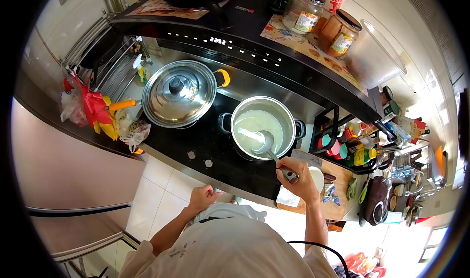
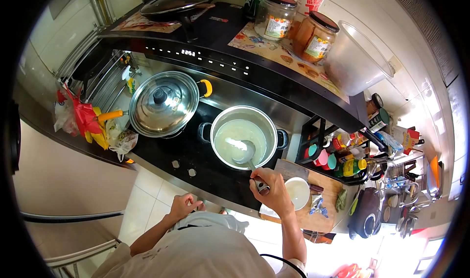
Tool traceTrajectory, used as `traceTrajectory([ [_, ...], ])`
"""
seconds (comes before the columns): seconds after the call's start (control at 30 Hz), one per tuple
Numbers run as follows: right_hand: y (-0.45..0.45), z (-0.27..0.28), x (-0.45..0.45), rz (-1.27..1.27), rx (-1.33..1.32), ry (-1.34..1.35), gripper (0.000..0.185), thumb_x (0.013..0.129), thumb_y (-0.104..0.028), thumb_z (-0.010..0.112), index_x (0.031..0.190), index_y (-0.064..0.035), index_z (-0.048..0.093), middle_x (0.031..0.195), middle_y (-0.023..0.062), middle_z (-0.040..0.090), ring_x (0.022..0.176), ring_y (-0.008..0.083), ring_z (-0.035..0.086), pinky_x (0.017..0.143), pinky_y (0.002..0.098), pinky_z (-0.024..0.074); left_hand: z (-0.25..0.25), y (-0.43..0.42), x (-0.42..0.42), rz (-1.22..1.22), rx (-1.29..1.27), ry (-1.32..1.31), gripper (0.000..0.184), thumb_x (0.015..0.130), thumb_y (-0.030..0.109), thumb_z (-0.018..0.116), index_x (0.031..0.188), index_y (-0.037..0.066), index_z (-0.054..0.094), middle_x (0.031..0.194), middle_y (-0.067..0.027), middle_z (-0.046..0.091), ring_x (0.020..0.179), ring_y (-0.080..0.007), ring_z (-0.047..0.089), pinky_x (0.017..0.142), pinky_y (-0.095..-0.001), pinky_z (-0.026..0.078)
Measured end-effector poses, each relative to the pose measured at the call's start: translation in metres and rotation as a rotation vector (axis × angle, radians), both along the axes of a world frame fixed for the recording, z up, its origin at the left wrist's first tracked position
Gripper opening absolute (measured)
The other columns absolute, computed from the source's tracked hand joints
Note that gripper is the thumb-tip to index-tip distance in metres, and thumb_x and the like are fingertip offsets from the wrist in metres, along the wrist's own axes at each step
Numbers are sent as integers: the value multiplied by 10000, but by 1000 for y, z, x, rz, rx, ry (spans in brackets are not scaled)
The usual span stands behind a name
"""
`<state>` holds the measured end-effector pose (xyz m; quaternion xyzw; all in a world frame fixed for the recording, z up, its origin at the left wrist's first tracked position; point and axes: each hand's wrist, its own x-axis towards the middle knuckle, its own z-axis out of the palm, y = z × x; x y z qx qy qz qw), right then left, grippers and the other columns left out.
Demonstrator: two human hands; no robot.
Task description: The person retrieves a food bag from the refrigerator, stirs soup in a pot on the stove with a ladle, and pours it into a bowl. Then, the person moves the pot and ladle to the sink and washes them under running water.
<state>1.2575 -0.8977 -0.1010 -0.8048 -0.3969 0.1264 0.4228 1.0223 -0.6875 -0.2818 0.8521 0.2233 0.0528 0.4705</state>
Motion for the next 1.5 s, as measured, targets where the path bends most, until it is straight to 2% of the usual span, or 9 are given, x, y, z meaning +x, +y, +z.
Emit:
traceTrajectory([
  [0.43,-3,0,0,8,14,-12,96,770,3,650,845,38,601,701,72,610,662,114,643,587,213,500,-6,-2,4,25,-22,-93,383,737,318,784,599,61,537,447,-44,466,387,-122,403,395,-287,299],
  [0.53,-2,2,-1,-24,10,60,136,741,-29,681,831,27,596,742,139,629,656,235,650,612,289,499,-5,-2,5,20,-43,-87,384,741,320,783,600,60,538,450,-44,470,390,-120,406,396,-286,299],
  [0.63,-3,-1,-1,-11,33,19,99,771,1,654,847,38,603,714,75,621,681,118,652,608,213,505,-9,-2,4,20,-60,-103,385,748,321,780,597,61,538,460,-41,482,395,-117,413,397,-284,301],
  [0.77,-3,-2,-1,-4,10,-9,98,771,2,654,848,37,604,715,77,625,679,121,654,621,215,509,-5,0,2,-13,-45,-45,413,759,323,781,629,35,515,520,-92,569,448,-191,554,455,-300,435],
  [0.93,-2,-1,-2,-9,6,-5,99,774,0,652,849,37,599,710,77,623,667,124,653,618,220,509,-1,1,0,3,-93,-119,312,765,184,763,696,46,492,469,-39,463,406,-118,424,426,-280,359],
  [1.07,-2,1,-4,-19,3,44,147,743,-35,688,843,18,594,734,130,620,662,242,644,611,301,495,-12,1,-2,28,-100,-136,201,774,55,680,743,54,481,470,-28,412,399,-117,377,418,-289,320],
  [1.23,-1,1,-3,-2,-3,-3,103,775,-6,656,851,34,600,704,77,623,666,125,656,602,217,502,-14,-1,-2,-30,-80,-171,146,750,-2,616,750,58,483,499,-45,431,416,-141,425,431,-287,341],
  [1.33,-1,0,-5,-22,18,38,149,745,-36,687,844,17,589,729,131,613,654,247,636,605,311,487,-18,-1,-2,-57,-93,-186,135,743,-9,603,749,61,487,507,-50,443,427,-154,449,437,-291,351],
  [1.5,-2,1,-4,-15,-4,34,148,748,-40,688,847,19,594,738,132,620,657,244,640,615,305,493,-16,1,-1,-89,-85,-173,125,736,-15,594,748,63,498,521,-63,473,443,-182,485,446,-311,372],
])
